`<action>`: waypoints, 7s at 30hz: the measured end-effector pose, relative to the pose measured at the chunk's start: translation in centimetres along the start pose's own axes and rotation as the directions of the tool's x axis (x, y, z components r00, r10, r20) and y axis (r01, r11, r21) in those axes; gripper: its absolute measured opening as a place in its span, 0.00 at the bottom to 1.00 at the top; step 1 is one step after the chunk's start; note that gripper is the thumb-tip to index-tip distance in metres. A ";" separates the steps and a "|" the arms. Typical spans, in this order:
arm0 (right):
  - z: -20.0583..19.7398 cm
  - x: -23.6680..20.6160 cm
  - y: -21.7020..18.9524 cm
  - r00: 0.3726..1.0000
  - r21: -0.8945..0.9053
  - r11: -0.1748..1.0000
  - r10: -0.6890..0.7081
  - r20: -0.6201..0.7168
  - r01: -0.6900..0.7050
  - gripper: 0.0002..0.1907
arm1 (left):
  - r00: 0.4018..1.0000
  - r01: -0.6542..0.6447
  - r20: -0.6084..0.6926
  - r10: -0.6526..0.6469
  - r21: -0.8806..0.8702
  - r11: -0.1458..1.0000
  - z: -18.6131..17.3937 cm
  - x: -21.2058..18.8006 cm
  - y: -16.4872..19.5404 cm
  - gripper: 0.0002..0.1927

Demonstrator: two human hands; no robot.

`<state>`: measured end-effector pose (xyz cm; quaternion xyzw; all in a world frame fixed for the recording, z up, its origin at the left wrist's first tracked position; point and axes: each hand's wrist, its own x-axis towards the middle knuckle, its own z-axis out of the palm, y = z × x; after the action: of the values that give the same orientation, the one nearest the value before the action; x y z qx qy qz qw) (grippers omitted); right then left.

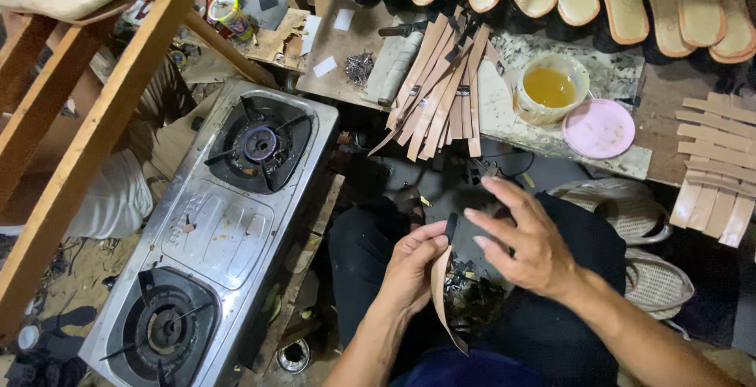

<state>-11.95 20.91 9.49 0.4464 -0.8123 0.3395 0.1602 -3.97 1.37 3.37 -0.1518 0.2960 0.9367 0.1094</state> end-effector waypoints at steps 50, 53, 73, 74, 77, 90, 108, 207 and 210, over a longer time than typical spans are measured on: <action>-2.6 3.3 4.9 0.974 -0.135 0.965 0.227 0.007 -0.224 0.19 | 0.993 -0.074 0.119 -0.011 0.688 0.722 -1.4 -1.7 -2.4 0.09; -4.5 5.1 10.2 0.970 -0.447 0.860 0.210 -0.125 -0.245 0.18 | 0.997 -0.064 0.081 0.020 0.586 0.808 -2.5 -1.3 -2.7 0.09; 1.1 -2.4 -3.6 0.989 -0.087 0.993 0.092 0.112 -0.082 0.27 | 0.973 -0.131 -0.142 0.180 0.301 0.944 -1.0 1.3 -0.5 0.10; 1.1 -2.5 -3.7 0.989 -0.109 0.990 0.103 0.109 -0.092 0.28 | 0.974 -0.132 -0.133 0.183 0.322 0.937 -0.7 1.2 -0.7 0.11; 1.1 -2.8 -3.7 0.989 -0.184 0.977 0.122 0.089 -0.104 0.28 | 0.973 -0.149 -0.110 0.204 0.380 0.913 0.0 1.3 -1.1 0.11; 1.2 -3.9 -3.6 0.991 -0.280 0.955 0.119 0.067 -0.095 0.25 | 0.974 -0.120 -0.163 0.156 0.211 0.970 0.1 0.8 -0.8 0.11; -3.6 -5.8 -4.4 0.993 0.034 0.994 0.109 -0.039 -0.108 0.23 | 0.973 -0.109 0.154 -0.170 0.962 0.250 3.1 -3.3 0.7 0.09; 1.9 -8.7 -4.1 0.815 0.533 0.621 0.493 0.305 -0.575 0.41 | 0.947 -0.277 -0.140 0.289 0.101 0.956 -1.5 4.4 4.6 0.26; 1.9 -8.3 -3.6 0.723 0.403 0.602 0.532 0.442 -0.689 0.42 | 0.909 -0.354 -0.173 0.379 0.157 0.922 -2.9 4.2 5.4 0.24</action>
<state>-4.26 23.38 4.91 0.2068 -0.7986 0.5228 -0.2150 -8.85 -4.15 2.44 -0.1799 0.3853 0.9006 -0.0897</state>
